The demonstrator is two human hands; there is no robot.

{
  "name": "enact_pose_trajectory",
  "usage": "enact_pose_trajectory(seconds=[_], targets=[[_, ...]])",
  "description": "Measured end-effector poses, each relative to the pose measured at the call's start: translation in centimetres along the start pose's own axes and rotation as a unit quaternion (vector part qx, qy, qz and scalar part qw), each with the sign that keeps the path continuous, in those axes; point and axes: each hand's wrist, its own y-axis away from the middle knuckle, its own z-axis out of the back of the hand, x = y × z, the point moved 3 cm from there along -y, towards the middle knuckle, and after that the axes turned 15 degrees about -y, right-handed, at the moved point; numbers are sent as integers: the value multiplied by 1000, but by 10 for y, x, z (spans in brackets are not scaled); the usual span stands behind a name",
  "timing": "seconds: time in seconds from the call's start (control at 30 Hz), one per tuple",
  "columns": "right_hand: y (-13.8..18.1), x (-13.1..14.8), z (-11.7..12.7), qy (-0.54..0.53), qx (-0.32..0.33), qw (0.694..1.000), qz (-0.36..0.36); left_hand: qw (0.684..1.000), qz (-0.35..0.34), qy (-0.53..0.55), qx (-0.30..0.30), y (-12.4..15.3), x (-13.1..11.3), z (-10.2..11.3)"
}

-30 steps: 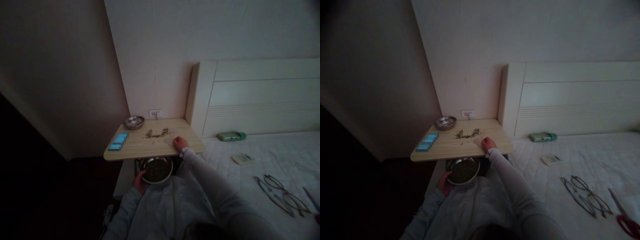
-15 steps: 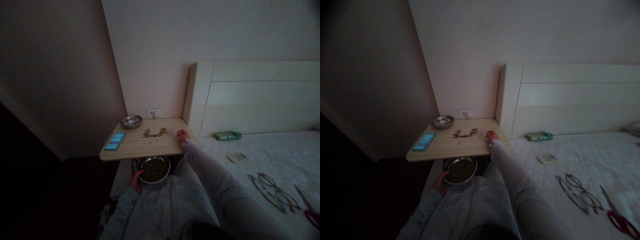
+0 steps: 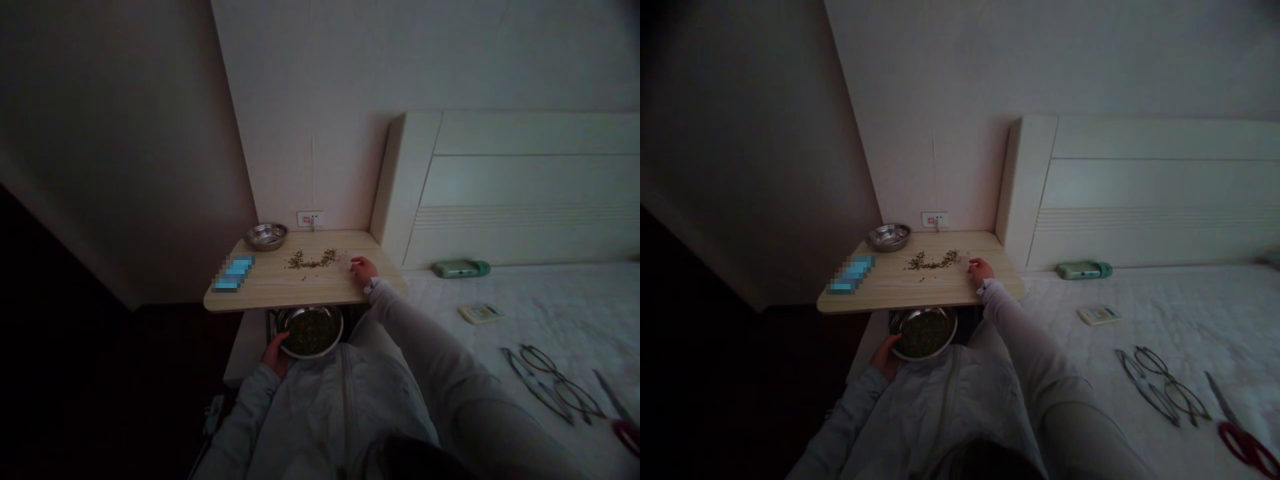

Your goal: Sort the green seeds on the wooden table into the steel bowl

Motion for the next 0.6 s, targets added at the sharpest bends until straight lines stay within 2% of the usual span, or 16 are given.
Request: enact_pose_trajectory(seconds=[0.13, 0.23, 0.6], targets=[[9, 9, -23, 24, 35, 998, 39, 1000, -5, -2, 28, 1, 0, -2], [12, 11, -33, 43, 52, 996, 51, 1000, -4, -5, 27, 5, -2, -4], [22, 14, -33, 44, 105, 991, 63, 1000, 2, -10, 27, 7, -2, -5]])
